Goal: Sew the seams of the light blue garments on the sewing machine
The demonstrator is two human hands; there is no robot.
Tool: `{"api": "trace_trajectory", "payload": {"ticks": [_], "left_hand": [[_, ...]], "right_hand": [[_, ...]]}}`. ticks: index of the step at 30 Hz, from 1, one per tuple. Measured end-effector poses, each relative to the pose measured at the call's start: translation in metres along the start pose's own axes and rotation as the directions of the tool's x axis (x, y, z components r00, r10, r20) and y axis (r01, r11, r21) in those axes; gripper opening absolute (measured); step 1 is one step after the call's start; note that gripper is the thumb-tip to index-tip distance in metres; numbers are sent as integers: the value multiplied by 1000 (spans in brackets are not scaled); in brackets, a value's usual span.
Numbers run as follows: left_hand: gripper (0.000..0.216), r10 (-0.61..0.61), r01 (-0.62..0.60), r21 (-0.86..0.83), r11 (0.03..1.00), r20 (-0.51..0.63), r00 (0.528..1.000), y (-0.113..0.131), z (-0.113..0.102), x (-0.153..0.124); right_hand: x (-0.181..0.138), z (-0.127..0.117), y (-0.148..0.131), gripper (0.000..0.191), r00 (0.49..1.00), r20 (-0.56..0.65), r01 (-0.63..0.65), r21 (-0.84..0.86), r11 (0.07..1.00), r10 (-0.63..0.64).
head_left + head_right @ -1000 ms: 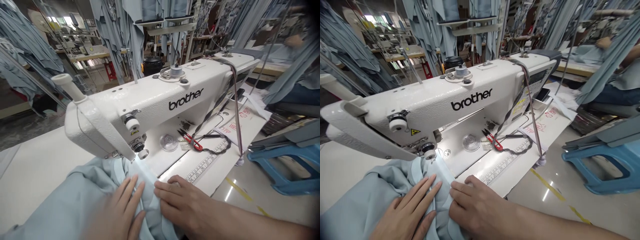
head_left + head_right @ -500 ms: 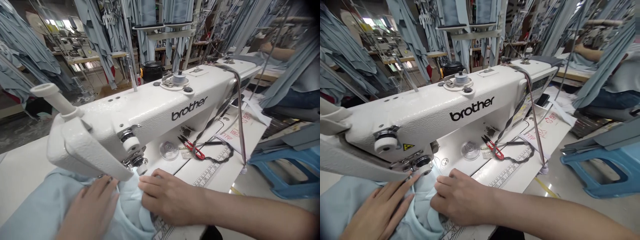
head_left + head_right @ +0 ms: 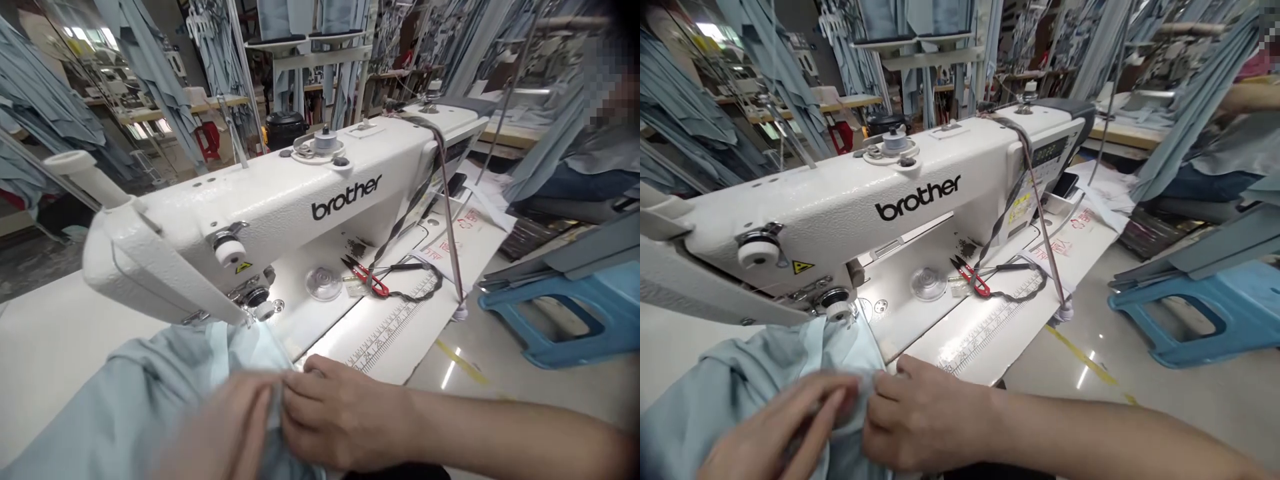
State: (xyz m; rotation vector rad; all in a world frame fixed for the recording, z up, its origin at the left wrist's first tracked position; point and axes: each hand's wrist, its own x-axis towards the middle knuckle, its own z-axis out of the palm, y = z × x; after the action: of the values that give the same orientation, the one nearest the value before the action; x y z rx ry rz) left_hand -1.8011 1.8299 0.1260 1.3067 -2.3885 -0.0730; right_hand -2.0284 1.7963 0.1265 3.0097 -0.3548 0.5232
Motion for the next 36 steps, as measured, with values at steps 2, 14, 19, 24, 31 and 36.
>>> {"api": "trace_trajectory", "payload": {"ticks": [2,14,19,24,31,36], "left_hand": [[34,24,-13,156,988,-67,997,-5,3,18],[41,441,-454,544,706,164,882,-27,-6,17],[43,374,-392,503,770,141,917,-23,-1,13],[39,359,-360,444,820,90,929,-16,-5,18],[33,326,-308,326,894,-1,945,-21,-18,21],[41,322,-317,442,839,67,945,-14,-5,21]], "right_hand": [[-7,3,-11,20,999,-26,-46,-52,998,45],[-17,-7,-16,22,988,41,-151,-26,988,152],[-17,-9,-16,17,970,55,-243,83,967,239],[-11,-10,-6,19,970,27,-244,168,955,243],[-18,-3,-8,22,942,-43,-313,236,920,332],[-15,-7,-8,21,977,78,-211,158,965,201]]}}
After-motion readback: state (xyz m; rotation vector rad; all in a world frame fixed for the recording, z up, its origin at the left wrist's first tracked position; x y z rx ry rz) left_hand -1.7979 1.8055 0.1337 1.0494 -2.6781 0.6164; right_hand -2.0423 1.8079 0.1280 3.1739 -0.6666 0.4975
